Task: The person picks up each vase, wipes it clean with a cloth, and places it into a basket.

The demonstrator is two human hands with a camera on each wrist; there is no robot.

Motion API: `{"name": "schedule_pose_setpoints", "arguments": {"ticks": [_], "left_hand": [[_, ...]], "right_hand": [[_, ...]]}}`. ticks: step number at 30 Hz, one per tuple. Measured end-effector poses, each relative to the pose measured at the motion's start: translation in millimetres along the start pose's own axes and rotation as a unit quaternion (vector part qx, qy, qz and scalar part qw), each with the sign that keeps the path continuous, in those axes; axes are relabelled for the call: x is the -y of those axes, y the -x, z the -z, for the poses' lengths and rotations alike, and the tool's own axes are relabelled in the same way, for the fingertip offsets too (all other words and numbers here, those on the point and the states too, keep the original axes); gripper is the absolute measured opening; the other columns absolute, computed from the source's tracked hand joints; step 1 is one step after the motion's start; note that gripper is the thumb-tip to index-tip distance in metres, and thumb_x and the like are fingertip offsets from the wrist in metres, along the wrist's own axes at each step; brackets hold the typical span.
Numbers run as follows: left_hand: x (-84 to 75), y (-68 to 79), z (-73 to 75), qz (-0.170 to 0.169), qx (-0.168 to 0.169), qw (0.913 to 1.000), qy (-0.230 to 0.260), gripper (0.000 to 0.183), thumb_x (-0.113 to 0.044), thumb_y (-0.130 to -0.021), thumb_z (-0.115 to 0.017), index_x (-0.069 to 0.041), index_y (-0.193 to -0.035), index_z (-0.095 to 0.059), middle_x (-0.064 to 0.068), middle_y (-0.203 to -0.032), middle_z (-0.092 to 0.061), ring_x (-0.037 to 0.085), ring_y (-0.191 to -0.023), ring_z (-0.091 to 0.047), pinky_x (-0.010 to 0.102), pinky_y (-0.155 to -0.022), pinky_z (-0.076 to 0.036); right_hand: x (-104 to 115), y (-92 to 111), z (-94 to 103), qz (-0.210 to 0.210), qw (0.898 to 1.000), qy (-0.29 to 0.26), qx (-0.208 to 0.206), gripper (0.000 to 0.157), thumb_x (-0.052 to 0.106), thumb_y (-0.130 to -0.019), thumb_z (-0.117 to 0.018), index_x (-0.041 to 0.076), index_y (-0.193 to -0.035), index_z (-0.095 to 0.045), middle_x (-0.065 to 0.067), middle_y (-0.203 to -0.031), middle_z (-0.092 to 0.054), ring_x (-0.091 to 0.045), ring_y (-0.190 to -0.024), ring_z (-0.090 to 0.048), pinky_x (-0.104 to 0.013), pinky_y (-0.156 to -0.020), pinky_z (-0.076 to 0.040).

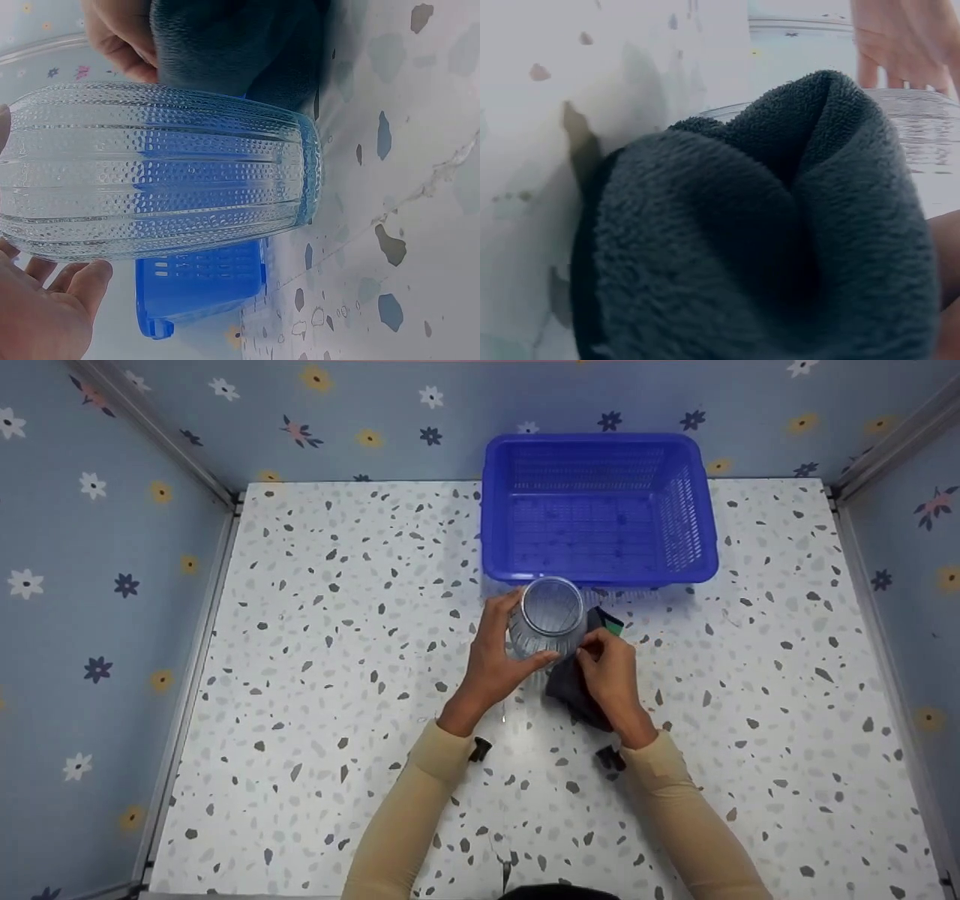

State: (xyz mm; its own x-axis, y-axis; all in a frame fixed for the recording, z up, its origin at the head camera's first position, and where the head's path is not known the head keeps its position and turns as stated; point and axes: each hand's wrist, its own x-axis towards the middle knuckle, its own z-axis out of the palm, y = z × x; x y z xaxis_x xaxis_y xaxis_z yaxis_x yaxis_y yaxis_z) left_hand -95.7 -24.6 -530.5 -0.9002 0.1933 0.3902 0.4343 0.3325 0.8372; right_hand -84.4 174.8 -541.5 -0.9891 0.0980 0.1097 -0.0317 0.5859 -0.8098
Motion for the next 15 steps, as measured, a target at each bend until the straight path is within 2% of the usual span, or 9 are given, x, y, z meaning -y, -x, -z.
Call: {"name": "schedule_pose_setpoints", "arguments": {"ticks": [7, 15], "left_hand": [[0.1, -0.2, 0.1, 0.004, 0.001, 1.0000, 0.008, 0.093, -0.028, -0.082, -0.093, -0.004, -0.156, -0.042, 0.018, -0.149, -0.047, 0.030, -0.136, -0.051, 0.049, -0.109, -0.048], [1.0, 0.1, 0.4, 0.007, 0.000, 0.9999, 0.009, 0.093, -0.029, -0.082, -0.093, -0.005, -0.155, -0.042, 0.017, -0.148, -0.048, 0.030, -0.135, -0.052, 0.049, -0.109, -0.049]], "right_hand": [[-6.7, -2.4, -4.7, -0.002, 0.999, 0.024, 0.025, 0.006, -0.012, -0.091, -0.068, -0.006, -0.091, -0.069, -0.024, -0.088, -0.072, -0.039, -0.083, -0.071, -0.050, -0.076, -0.057], [-1.7, -3.2, 1.1, -0.011, 1.000, 0.000, 0.023, 0.005, -0.011, -0.091, -0.071, -0.006, -0.092, -0.070, -0.022, -0.090, -0.073, -0.036, -0.084, -0.071, -0.044, -0.077, -0.056]]}}
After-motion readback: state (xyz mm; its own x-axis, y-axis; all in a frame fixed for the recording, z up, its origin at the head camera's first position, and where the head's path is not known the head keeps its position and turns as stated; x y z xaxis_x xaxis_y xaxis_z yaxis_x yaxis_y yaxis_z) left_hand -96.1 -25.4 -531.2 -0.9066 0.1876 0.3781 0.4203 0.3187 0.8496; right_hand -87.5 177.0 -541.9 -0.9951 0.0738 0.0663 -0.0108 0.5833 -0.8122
